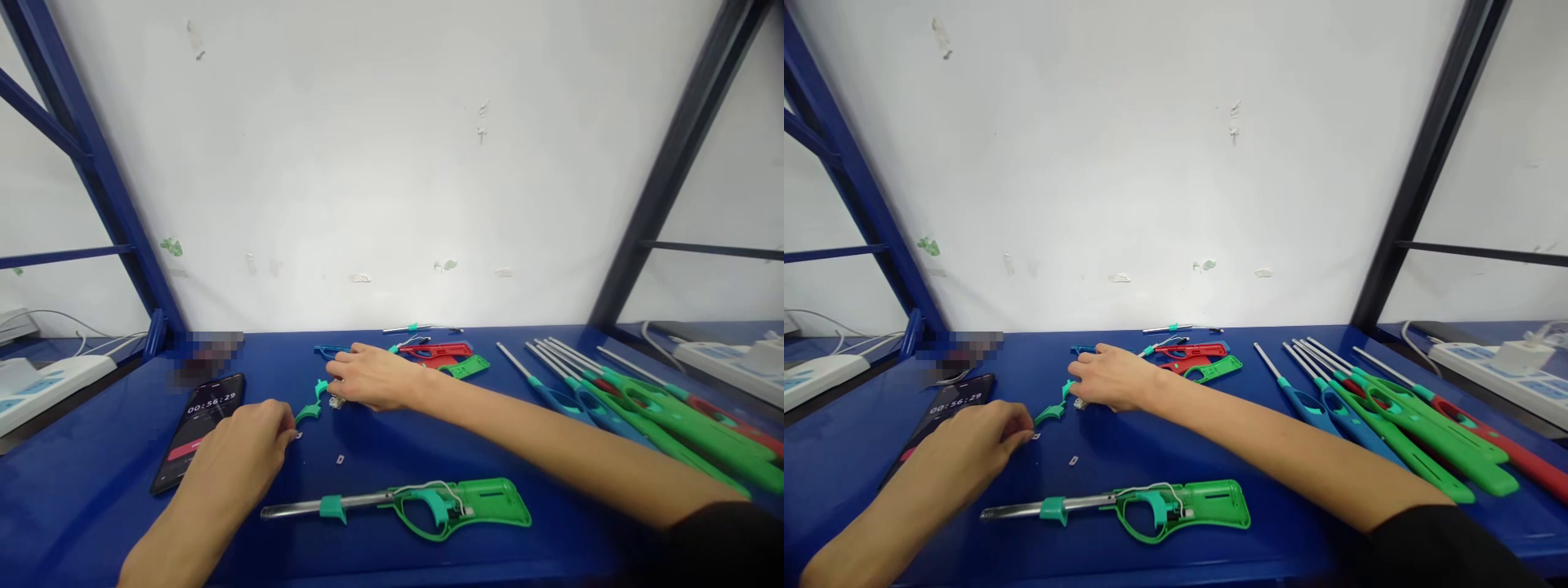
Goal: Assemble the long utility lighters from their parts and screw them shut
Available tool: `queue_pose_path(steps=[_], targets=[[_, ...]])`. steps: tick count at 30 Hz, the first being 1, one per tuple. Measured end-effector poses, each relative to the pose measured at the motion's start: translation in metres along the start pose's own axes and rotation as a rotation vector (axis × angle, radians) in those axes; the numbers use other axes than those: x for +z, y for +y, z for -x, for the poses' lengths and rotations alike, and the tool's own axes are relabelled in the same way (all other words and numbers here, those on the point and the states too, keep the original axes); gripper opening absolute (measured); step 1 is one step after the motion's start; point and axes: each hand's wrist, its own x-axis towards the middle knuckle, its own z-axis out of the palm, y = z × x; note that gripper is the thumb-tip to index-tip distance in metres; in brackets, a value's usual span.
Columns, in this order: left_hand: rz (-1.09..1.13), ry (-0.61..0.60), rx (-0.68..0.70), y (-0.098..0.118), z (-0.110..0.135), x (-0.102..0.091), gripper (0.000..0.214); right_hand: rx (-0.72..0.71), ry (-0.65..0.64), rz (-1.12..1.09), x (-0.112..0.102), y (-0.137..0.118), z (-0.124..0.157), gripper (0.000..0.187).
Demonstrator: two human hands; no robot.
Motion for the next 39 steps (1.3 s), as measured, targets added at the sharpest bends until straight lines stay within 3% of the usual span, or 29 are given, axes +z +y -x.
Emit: queue_pose_path(steps=[6,10,15,19,22,26,29,34,39], targets=[[0.024,0.01,0.045,-0.001,-0.004,0.011,0.021,0.026,0.016,0.002,-0.001,-0.004,0.004,0.017],[0.021,0.009,0.049,0.001,-0.005,0.016,0.028,0.08,0.026,-0.053,-0.014,-0.001,0.015,0.011],[0.123,0.025,0.075,0.008,-0.003,0.009,0.027,0.209,0.115,-0.163,-0.049,-0.006,0.054,0.009],[0.354,0.032,0.154,0.022,-0.001,0.004,0.024,0.35,0.217,-0.241,-0.064,-0.035,0.096,0.009],[0.558,0.046,0.24,0.038,0.002,0.008,0.028,0.588,0.428,-0.452,-0.059,-0.065,0.121,0.01],[1.032,0.116,0.293,0.061,0.012,0.015,0.033,0.775,0.578,-0.637,-0.041,-0.093,0.136,0.009],[1.25,0.12,0.312,0.076,0.022,0.012,0.029,0.773,0.698,-0.698,-0.029,-0.101,0.135,0.009],[1.35,0.047,0.271,0.084,0.027,0.008,0.031,0.74,0.879,-0.642,-0.018,-0.102,0.135,0.011],[1.438,0.008,0.252,0.084,0.024,0.019,0.037,0.688,0.927,-0.595,-0.017,-0.103,0.136,0.01]])
